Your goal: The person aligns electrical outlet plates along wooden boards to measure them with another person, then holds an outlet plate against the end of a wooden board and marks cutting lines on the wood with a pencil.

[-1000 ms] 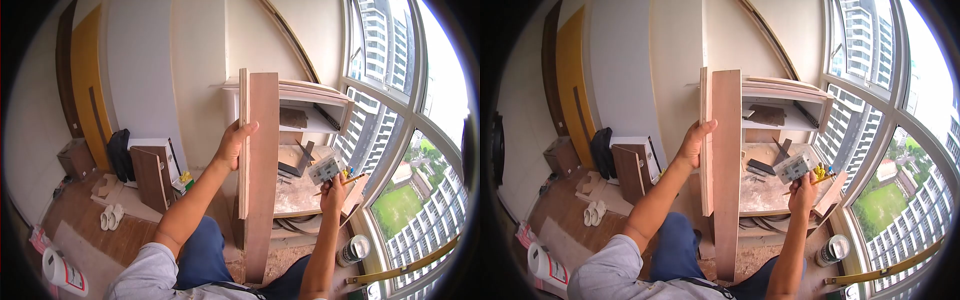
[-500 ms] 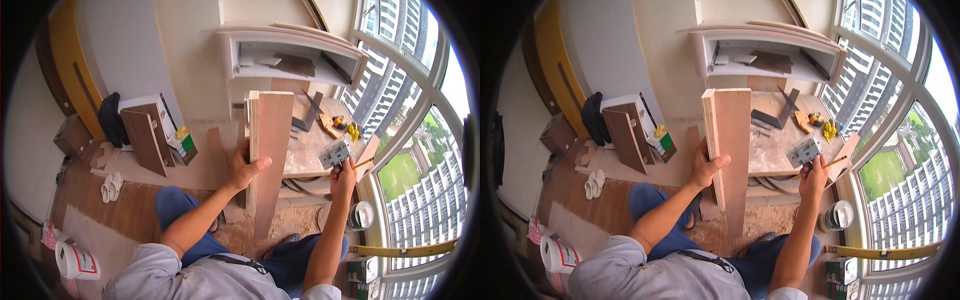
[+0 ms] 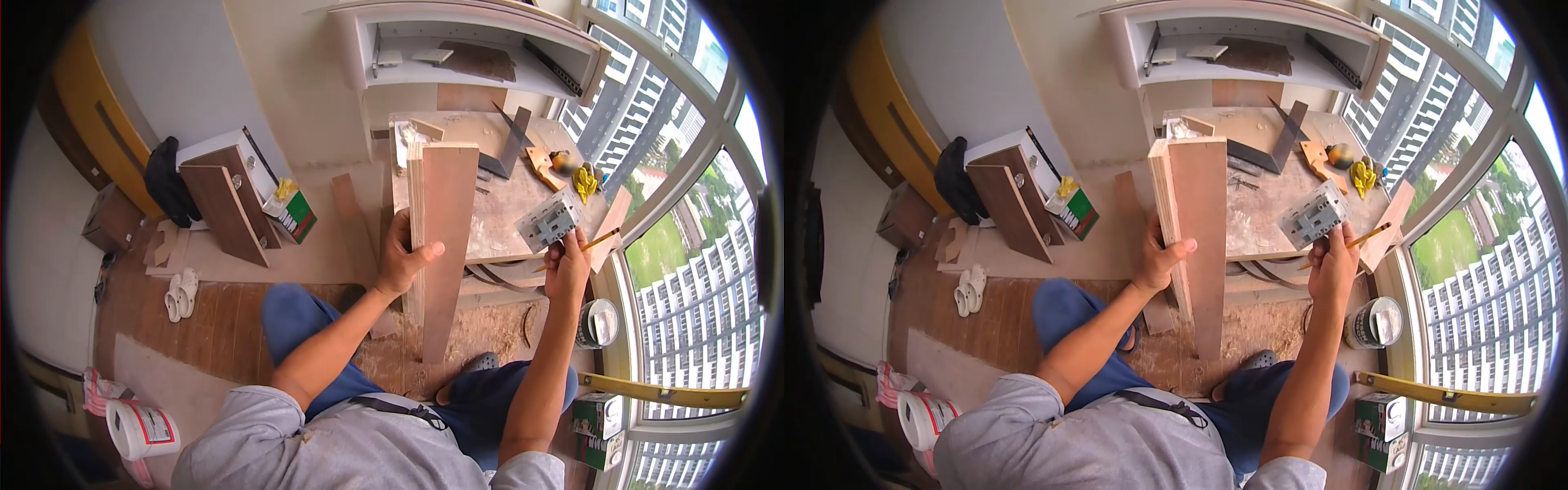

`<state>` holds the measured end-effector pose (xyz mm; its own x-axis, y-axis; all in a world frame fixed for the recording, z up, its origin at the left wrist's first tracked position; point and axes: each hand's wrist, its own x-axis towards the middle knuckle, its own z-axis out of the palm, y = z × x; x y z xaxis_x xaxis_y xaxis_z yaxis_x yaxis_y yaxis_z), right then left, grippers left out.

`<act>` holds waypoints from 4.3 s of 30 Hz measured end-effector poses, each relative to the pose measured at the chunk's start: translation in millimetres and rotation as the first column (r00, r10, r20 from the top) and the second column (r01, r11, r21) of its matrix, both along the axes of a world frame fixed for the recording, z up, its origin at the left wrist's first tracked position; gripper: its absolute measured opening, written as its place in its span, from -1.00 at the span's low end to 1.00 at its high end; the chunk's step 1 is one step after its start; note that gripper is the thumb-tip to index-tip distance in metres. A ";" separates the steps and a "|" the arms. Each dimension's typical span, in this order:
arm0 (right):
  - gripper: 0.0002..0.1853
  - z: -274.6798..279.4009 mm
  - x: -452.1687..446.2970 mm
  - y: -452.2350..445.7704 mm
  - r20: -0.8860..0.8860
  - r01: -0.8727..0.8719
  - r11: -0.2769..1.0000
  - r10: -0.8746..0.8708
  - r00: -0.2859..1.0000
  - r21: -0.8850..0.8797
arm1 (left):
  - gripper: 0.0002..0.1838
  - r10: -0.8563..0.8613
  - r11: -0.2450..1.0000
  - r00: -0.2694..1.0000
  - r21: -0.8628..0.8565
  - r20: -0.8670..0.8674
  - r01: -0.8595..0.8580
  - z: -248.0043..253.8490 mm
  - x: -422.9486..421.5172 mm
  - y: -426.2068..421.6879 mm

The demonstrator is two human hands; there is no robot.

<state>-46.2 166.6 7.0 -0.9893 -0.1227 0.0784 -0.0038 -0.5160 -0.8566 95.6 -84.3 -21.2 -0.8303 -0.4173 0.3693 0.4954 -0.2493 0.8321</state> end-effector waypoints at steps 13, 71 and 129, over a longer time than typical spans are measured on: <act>-0.85 -1.5 -8.5 -11.7 0.039 0.051 0.987 -0.057 0.998 0.151 | -0.46 -0.047 0.998 0.999 -0.028 0.024 0.048 2.5 -6.7 0.9; -0.76 23.7 -7.8 92.3 -0.214 0.562 0.748 -0.520 0.827 0.354 | -0.39 -0.104 -0.032 0.536 -0.541 0.838 0.840 107.9 -123.4 -7.9; -0.64 225.8 144.0 58.9 -0.760 -0.321 0.935 0.315 0.568 0.148 | -0.54 0.390 0.520 0.909 -0.850 0.147 -0.085 88.3 67.7 -52.0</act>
